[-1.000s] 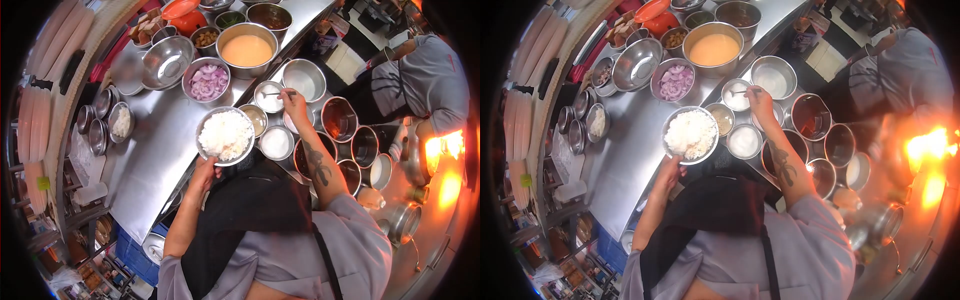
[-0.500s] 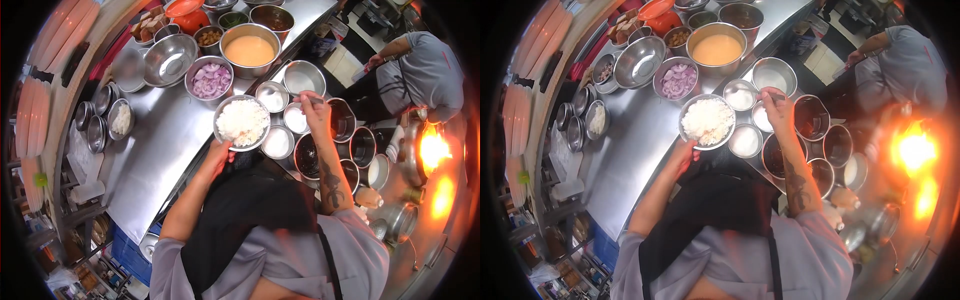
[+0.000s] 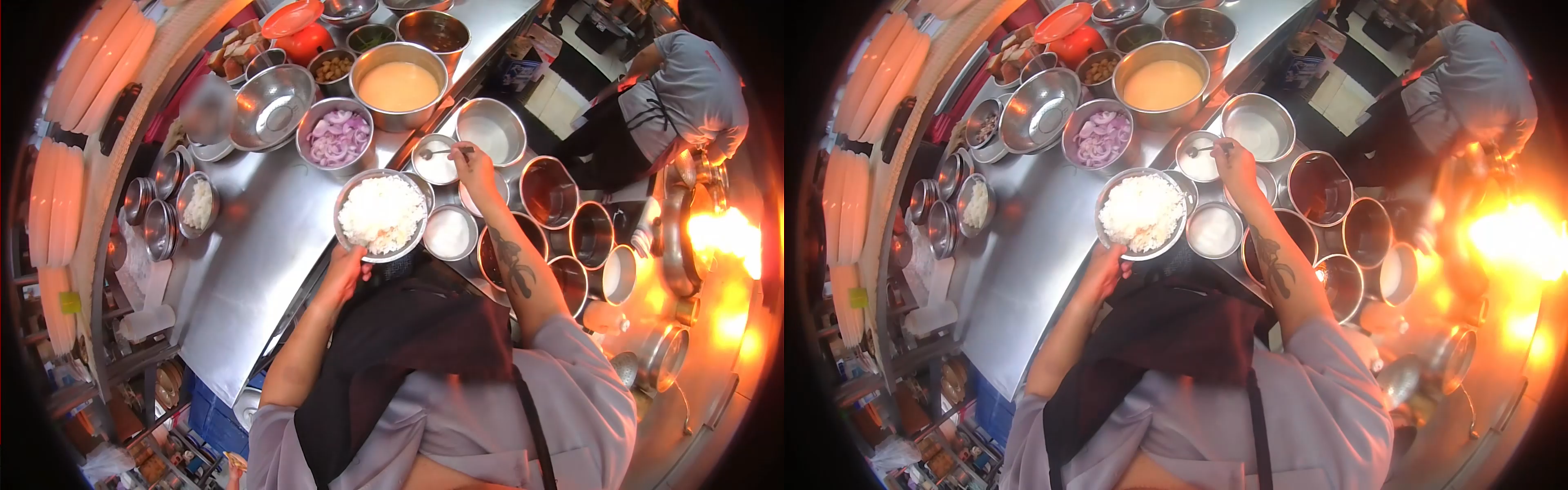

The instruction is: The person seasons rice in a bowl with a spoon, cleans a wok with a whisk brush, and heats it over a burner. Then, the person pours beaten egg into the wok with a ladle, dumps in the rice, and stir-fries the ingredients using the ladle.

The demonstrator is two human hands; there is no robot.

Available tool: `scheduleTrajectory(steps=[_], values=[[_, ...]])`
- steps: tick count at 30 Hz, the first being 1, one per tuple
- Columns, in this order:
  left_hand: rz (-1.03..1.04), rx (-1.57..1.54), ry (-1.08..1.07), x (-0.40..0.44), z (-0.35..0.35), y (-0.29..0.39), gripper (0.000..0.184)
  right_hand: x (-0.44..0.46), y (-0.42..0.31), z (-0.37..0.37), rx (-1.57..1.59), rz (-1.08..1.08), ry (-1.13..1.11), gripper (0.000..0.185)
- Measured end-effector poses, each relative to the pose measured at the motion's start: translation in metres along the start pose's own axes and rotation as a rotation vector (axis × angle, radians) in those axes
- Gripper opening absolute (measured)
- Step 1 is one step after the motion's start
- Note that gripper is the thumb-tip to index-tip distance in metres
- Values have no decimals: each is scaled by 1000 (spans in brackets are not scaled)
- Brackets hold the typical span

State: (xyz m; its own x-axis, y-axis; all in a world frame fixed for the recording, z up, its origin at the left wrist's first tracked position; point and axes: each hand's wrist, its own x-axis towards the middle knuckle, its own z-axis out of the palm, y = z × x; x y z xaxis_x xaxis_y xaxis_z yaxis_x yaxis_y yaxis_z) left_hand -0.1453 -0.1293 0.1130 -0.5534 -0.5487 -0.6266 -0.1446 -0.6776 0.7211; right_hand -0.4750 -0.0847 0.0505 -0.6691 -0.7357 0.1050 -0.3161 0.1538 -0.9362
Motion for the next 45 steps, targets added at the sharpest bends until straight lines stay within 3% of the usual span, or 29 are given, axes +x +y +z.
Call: scheduleTrajectory(steps=[3,7,12,15,19,25,28,29,34,41,45], values=[[-18,-3,13,0,-6,-2,38,0,12,5,36,-39,17,19],[-46,32,58,-3,-3,4,41,-6,16,-7,128,70,39,19],[-41,90,62,8,10,12,37,-20,-28,-43,376,275,89,18],[-75,127,23,33,12,5,31,-37,-77,-66,517,221,12,16],[-50,45,-64,42,31,10,26,-59,-90,-83,220,-63,208,18],[-74,22,2,12,12,12,31,-94,-81,-75,185,101,90,24],[-65,-41,122,-17,-8,12,33,-106,-68,-48,186,98,-43,23],[-56,-60,156,-22,-19,7,31,-107,-55,-35,212,11,-51,23],[-1,-169,340,-53,-57,-2,24,-100,-37,8,23,-81,-148,23],[45,-231,409,-82,-78,-6,17,-90,-31,29,92,33,-238,21],[45,-250,421,-85,-81,-9,15,-83,-2,23,3,-35,-189,20]])
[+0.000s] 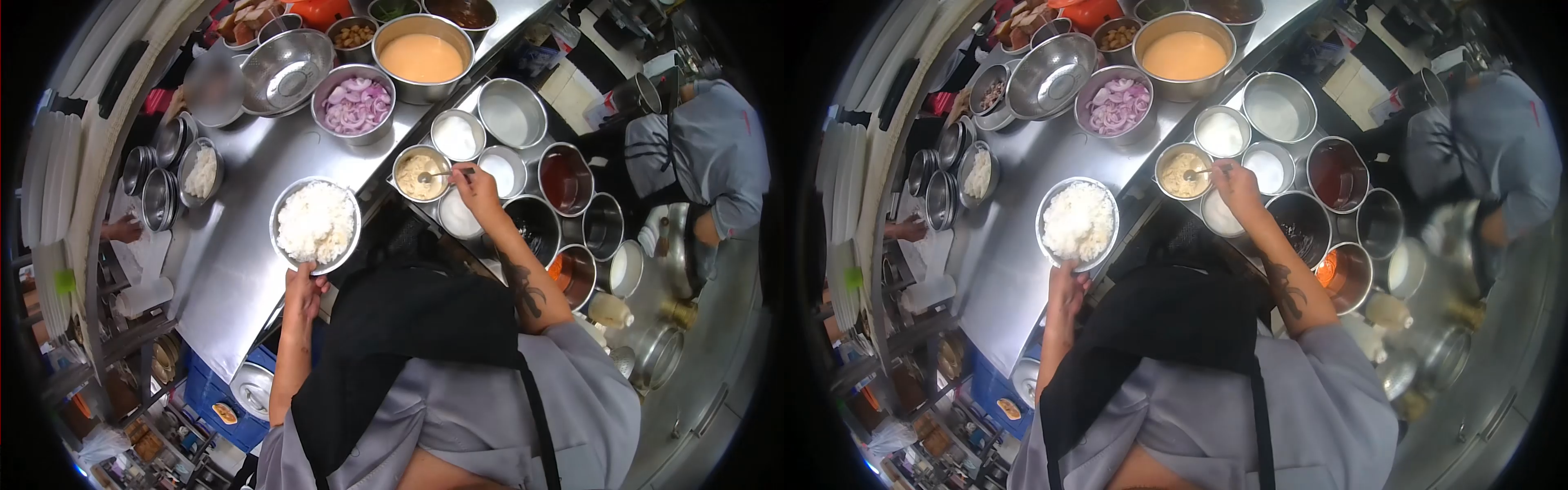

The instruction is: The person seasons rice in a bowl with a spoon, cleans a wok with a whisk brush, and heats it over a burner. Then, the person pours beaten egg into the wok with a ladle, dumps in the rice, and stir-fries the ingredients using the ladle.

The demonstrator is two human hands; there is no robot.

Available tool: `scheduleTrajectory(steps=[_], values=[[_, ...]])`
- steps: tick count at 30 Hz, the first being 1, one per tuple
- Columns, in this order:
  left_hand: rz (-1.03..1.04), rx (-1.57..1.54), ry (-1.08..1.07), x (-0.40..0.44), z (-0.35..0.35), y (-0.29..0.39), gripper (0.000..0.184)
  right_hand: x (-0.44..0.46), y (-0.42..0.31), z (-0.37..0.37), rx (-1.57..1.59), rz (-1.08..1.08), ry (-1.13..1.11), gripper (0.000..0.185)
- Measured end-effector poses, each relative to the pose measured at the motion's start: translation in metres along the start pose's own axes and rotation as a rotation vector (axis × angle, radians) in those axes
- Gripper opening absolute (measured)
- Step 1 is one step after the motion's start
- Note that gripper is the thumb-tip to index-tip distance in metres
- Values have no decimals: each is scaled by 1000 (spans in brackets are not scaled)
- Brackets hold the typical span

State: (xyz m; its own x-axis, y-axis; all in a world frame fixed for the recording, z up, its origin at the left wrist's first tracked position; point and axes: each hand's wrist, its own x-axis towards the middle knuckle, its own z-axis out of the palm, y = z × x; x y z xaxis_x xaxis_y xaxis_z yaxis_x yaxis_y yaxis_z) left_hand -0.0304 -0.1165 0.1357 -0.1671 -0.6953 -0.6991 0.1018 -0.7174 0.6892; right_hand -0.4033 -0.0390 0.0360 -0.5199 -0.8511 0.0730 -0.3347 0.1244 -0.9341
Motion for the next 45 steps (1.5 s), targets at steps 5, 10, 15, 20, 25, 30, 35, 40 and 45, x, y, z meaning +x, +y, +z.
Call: scheduleTrajectory(steps=[5,10,15,20,25,30,35,40,45], values=[[7,-10,-9,-3,0,0,15,-7,-6,11,126,9,-104,20],[-13,0,-23,-3,6,-1,15,1,4,8,31,3,14,20],[-30,30,-38,0,10,-1,16,-7,-20,4,-6,-57,-42,20],[-37,36,-61,2,13,-1,16,-6,-6,4,-81,7,29,21],[-42,55,-57,3,17,-2,16,-9,-2,14,34,63,-5,22],[-50,67,-57,3,17,-2,18,-9,2,9,166,124,0,22],[-38,122,-76,9,25,0,21,-4,-36,-20,426,340,17,20],[-51,153,-131,26,45,-9,24,-3,-113,-28,518,274,-32,20],[-80,67,-274,31,65,-20,27,-2,-134,-20,195,-64,107,22]])
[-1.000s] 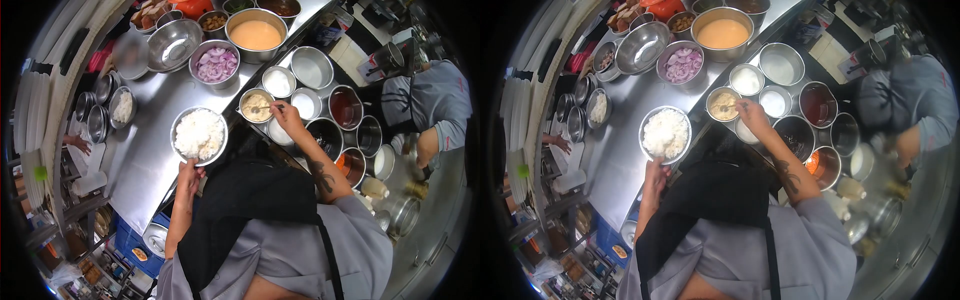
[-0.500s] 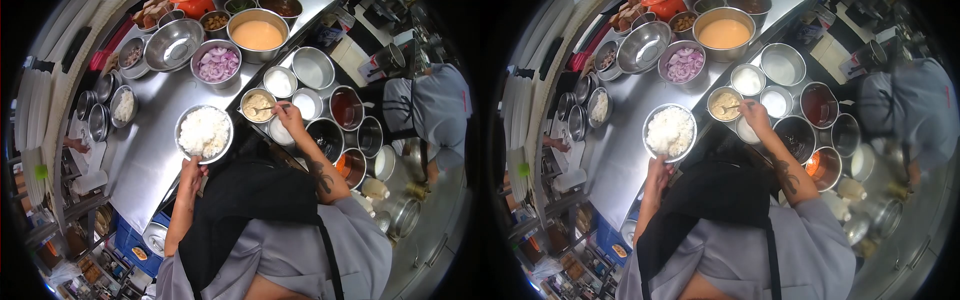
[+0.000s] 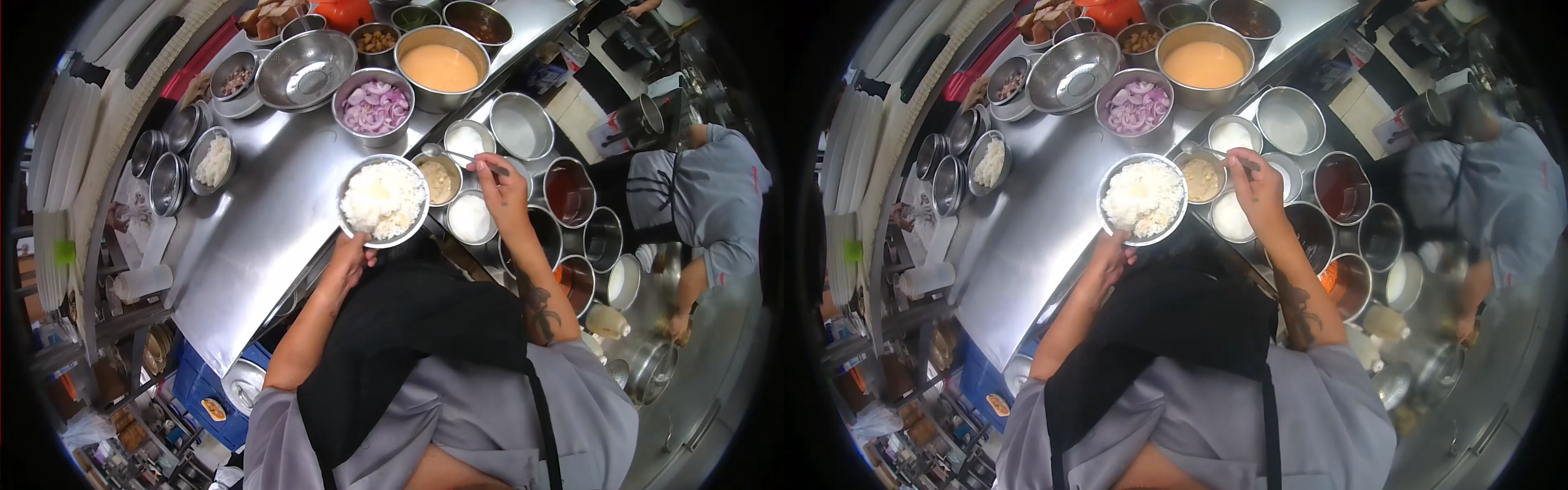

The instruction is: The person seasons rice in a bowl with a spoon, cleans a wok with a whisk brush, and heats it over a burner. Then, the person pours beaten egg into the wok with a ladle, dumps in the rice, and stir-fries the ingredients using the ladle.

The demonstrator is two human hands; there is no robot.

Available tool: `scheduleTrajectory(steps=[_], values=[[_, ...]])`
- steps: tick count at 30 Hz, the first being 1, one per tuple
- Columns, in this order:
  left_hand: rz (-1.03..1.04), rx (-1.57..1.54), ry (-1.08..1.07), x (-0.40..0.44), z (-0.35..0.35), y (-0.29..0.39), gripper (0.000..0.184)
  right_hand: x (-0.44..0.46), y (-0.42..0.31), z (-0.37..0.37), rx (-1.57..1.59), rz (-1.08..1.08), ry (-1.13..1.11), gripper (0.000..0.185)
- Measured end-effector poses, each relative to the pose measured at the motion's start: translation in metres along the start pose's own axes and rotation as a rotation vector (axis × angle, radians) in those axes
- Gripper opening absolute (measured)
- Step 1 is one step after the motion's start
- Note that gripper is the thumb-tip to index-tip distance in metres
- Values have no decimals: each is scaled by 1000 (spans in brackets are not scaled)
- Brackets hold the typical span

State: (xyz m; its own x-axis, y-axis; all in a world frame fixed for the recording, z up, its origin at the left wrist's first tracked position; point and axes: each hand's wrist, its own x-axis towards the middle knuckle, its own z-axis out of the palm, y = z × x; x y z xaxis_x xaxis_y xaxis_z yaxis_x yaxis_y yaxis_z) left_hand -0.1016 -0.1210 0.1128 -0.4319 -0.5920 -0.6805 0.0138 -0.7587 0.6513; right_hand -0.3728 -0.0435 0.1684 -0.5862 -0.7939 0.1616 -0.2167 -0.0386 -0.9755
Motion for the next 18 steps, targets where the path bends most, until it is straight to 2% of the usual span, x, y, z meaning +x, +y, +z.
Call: scheduleTrajectory(steps=[7,10,13,18], values=[[-3,-12,55,-12,-7,4,28,-11,117,-1,-178,56,-70,22],[15,-8,107,-16,-21,5,28,-12,128,3,-278,73,-107,22],[28,-6,132,-20,-38,2,26,-14,128,10,-202,47,-99,23],[41,-17,139,-29,-50,0,25,-11,148,11,-159,126,-148,22]])
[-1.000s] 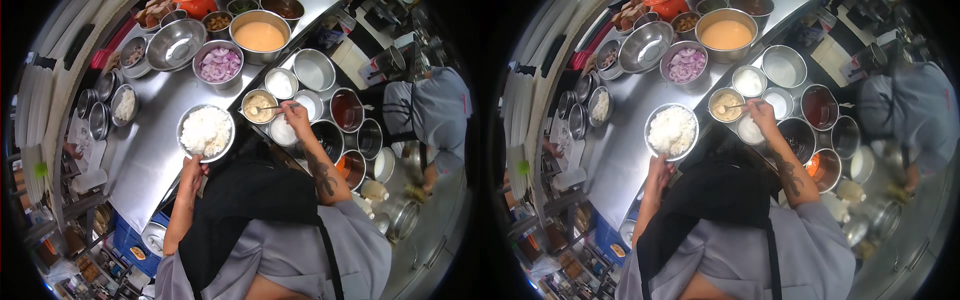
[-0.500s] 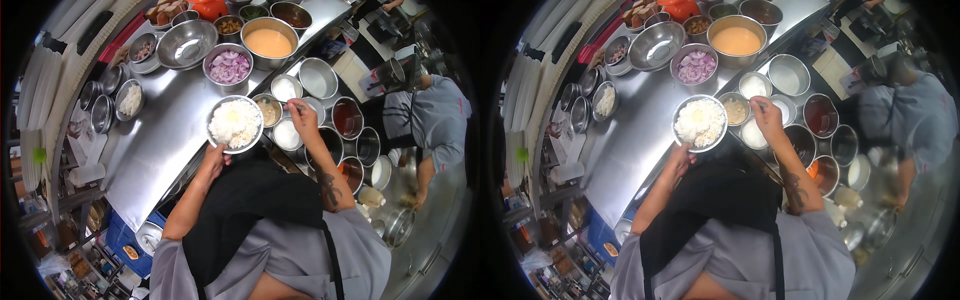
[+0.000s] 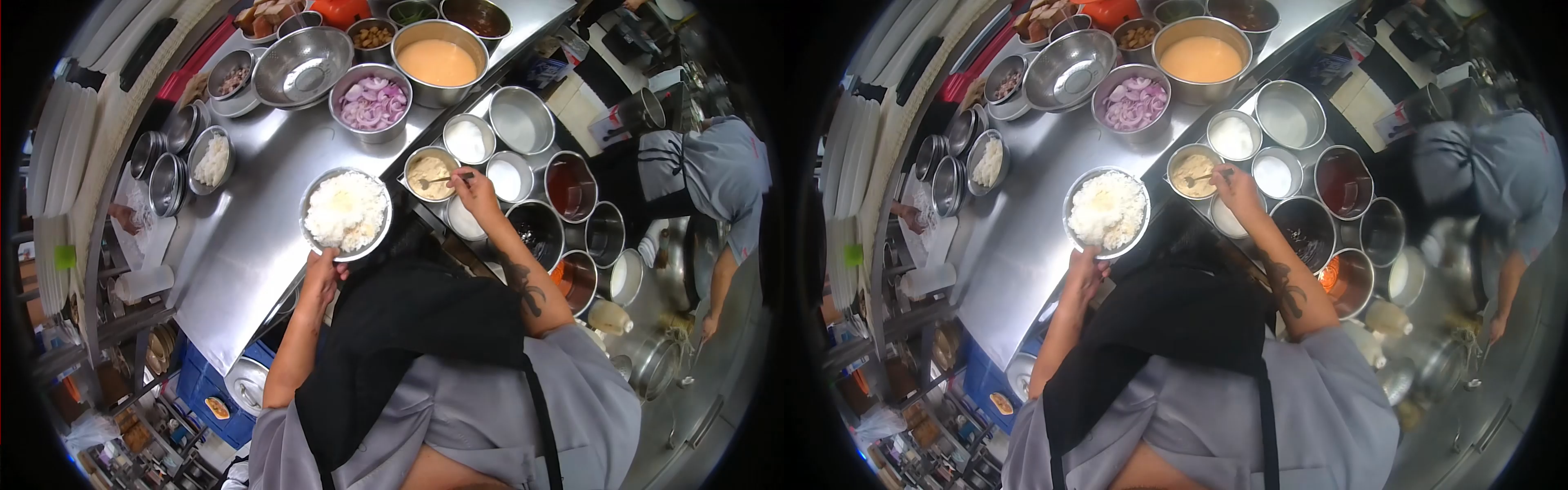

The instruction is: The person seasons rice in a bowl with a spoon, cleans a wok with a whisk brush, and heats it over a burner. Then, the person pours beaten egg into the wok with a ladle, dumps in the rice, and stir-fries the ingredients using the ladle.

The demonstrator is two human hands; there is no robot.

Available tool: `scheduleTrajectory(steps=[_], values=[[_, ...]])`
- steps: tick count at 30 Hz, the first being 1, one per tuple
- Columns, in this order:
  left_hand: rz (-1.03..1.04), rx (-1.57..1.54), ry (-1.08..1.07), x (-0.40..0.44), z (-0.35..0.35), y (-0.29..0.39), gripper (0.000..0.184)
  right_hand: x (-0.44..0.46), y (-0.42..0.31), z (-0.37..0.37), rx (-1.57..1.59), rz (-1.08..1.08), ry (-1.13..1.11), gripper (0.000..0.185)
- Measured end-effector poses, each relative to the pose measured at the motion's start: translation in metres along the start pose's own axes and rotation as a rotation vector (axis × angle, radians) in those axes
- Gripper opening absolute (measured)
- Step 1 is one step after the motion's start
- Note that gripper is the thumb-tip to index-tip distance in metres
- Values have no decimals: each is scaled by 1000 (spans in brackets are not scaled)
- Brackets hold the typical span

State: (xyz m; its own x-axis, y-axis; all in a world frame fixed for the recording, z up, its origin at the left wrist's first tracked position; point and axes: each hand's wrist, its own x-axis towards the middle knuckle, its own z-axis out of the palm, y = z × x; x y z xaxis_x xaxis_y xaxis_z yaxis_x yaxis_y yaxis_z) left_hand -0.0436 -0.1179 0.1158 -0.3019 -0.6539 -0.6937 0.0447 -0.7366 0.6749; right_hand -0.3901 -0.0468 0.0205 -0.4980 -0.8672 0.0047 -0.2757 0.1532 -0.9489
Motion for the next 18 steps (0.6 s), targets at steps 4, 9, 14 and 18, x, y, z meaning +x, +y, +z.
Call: scheduleTrajectory(steps=[4,9,14,18], values=[[32,-5,3,-3,-4,-3,23,-2,4,-7,34,40,-23,21],[1,2,41,-4,1,1,24,-7,-35,-27,258,203,6,19],[11,47,55,5,23,6,22,-9,-110,-46,463,236,-47,21],[-72,41,-103,29,32,-6,30,-14,-144,-36,133,-99,132,22]])
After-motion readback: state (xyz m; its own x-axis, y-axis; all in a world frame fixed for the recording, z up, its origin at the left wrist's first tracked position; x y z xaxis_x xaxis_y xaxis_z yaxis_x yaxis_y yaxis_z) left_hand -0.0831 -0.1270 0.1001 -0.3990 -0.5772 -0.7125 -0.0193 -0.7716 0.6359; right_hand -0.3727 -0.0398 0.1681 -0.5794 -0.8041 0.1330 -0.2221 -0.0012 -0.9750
